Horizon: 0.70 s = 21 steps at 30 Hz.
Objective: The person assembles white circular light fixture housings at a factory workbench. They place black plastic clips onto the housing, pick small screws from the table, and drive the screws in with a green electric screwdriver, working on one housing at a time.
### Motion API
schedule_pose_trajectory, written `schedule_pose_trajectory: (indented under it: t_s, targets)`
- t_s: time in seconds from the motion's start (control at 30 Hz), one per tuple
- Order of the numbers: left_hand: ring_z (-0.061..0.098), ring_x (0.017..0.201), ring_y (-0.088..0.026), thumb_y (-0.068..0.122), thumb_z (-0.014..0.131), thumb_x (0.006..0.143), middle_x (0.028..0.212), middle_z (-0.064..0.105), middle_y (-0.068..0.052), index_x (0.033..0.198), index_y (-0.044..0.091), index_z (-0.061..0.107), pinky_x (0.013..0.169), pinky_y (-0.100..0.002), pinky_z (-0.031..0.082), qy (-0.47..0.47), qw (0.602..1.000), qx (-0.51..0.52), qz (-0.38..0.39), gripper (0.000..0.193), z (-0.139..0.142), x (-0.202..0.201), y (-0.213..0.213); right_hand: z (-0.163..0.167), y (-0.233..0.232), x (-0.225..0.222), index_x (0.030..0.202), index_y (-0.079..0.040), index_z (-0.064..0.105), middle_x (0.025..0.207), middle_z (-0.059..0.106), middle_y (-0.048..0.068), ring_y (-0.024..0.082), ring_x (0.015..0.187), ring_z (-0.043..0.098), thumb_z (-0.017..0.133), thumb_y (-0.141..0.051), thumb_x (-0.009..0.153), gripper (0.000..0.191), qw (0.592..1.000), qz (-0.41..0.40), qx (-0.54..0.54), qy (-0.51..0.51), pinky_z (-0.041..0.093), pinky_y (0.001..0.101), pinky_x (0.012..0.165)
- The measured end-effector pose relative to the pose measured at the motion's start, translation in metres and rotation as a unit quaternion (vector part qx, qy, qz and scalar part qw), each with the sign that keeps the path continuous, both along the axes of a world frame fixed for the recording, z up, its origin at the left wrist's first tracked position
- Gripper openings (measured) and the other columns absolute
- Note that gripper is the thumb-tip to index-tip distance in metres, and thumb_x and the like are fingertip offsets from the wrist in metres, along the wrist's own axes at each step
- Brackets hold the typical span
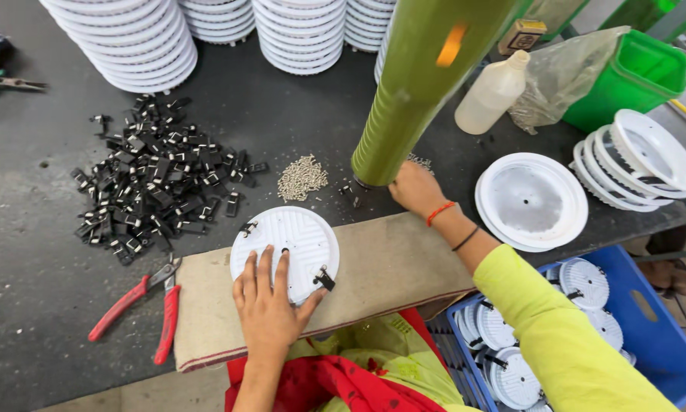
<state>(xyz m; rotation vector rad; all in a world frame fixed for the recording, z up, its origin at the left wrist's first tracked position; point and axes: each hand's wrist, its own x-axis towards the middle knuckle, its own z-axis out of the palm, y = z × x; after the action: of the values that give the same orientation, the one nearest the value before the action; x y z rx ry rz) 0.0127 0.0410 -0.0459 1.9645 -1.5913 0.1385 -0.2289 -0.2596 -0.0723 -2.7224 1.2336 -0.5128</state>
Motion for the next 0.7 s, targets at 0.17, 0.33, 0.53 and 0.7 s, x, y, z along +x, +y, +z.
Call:
schedule_pose_trajectory:
  t_s: [0.17,0.33,0.53,0.7]
  targets:
    - [0.039,0.141,-0.039,0.059,0.079,0.069,0.148,0.051,-0.016,0.135,0.007,0.06,0.112,-0.058,0.028,0.009,1.0,0.003,-0.007,0.086,0.001,-0.002,0.001,0.018,-0.01,-0.007,0.096,-0.007,0.076,0.097,0.072,0.014,0.036,0.09,0.068,0.073,-0.012,0.081,0.017,0.996,0.067,0.058,-0.019,0.054,0.0462,0.08]
    - [0.04,0.141,-0.039,0.057,0.081,0.068,0.148,0.051,-0.016,0.135,0.007,0.06,0.112,-0.056,0.029,0.023,1.0,0.003,-0.009,0.086,0.003,-0.004,0.002,0.029,-0.004,-0.005,0.089,-0.002,0.075,0.089,0.07,0.017,0.036,0.086,0.068,0.074,-0.012,0.083,0.012,0.998,0.048,0.04,0.03,0.054,0.0451,0.078]
    - [0.041,0.142,-0.04,0.055,0.082,0.07,0.148,0.051,-0.017,0.134,0.005,0.06,0.112,-0.054,0.03,0.024,0.999,-0.007,-0.023,0.084,0.007,-0.004,0.002,0.056,0.035,0.001,0.098,-0.003,0.077,0.079,0.074,0.009,0.017,0.067,0.066,0.079,-0.018,0.087,0.018,0.972,-0.024,0.206,-0.113,0.054,0.0308,0.066]
    - [0.039,0.142,-0.041,0.056,0.081,0.072,0.149,0.05,-0.018,0.135,0.005,0.06,0.112,-0.055,0.029,0.037,0.999,-0.002,-0.025,0.084,0.007,-0.006,0.001,0.07,0.1,0.006,0.098,-0.002,0.078,0.083,0.076,0.002,0.004,0.073,0.065,0.084,-0.012,0.083,0.018,0.932,0.004,0.29,-0.218,0.054,0.0224,0.065]
